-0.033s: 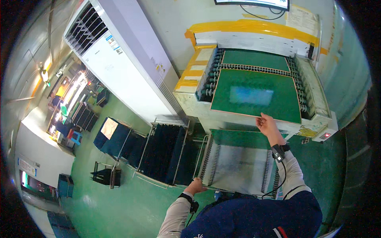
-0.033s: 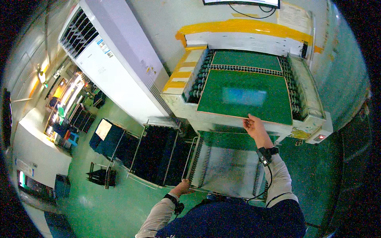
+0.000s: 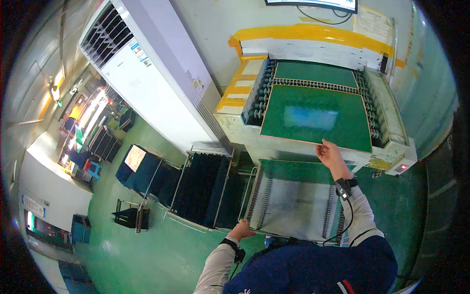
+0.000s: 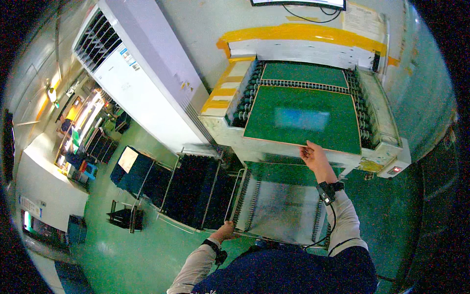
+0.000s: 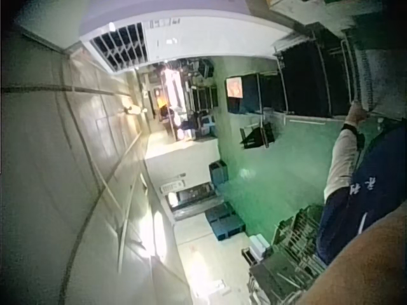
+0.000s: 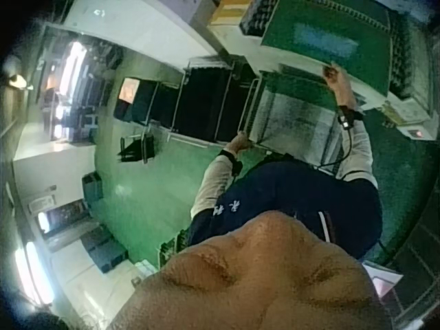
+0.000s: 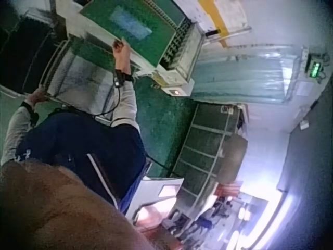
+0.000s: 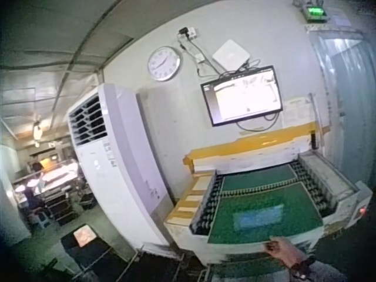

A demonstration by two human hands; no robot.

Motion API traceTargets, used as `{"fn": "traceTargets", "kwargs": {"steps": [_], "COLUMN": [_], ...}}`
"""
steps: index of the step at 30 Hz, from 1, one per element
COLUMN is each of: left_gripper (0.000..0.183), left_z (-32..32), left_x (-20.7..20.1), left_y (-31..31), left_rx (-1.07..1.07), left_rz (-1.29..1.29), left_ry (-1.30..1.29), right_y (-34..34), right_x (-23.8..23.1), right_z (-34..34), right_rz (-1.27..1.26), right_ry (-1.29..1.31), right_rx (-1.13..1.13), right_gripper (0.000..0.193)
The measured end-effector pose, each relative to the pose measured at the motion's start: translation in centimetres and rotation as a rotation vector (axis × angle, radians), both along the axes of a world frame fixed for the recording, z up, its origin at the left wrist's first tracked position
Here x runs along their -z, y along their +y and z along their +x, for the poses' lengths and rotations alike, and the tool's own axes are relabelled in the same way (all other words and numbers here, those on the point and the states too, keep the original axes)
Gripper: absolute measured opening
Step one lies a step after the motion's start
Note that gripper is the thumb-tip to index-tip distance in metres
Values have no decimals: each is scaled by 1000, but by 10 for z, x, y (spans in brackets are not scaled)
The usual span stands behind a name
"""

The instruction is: Loading printed circuit boards (PCBs) into a processing machine.

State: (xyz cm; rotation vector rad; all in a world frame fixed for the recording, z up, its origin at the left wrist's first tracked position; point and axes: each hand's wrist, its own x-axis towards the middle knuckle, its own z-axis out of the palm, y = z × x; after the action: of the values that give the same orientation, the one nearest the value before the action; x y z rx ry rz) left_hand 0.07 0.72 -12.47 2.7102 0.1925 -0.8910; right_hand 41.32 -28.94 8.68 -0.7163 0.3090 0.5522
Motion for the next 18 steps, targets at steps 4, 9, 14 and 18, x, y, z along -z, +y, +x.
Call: {"fn": "traceTargets", "kwargs": {"steps": [4,9,14,18], "left_gripper": [88,88,89,89], "left_z": [-25,-13,-15,-17], "left_x": [63,53,46,54], "left_y": [19,11,11,13], "left_rx": [10,-37,-30,-85], "left_rz": [41,61,15,-80], "left_ry": [-8,22,1,-40], "right_y": [9,5,15,18], "right_x": [-3,-6,-11,25], "right_z": [3,6,-8,-6], "right_rz": [-30,-102,-273,-1040], "right_ry": [31,-7,-141,-791], "right_rx": [-52,-106,-269,-509], "right_gripper": [20,24,35,38]}}
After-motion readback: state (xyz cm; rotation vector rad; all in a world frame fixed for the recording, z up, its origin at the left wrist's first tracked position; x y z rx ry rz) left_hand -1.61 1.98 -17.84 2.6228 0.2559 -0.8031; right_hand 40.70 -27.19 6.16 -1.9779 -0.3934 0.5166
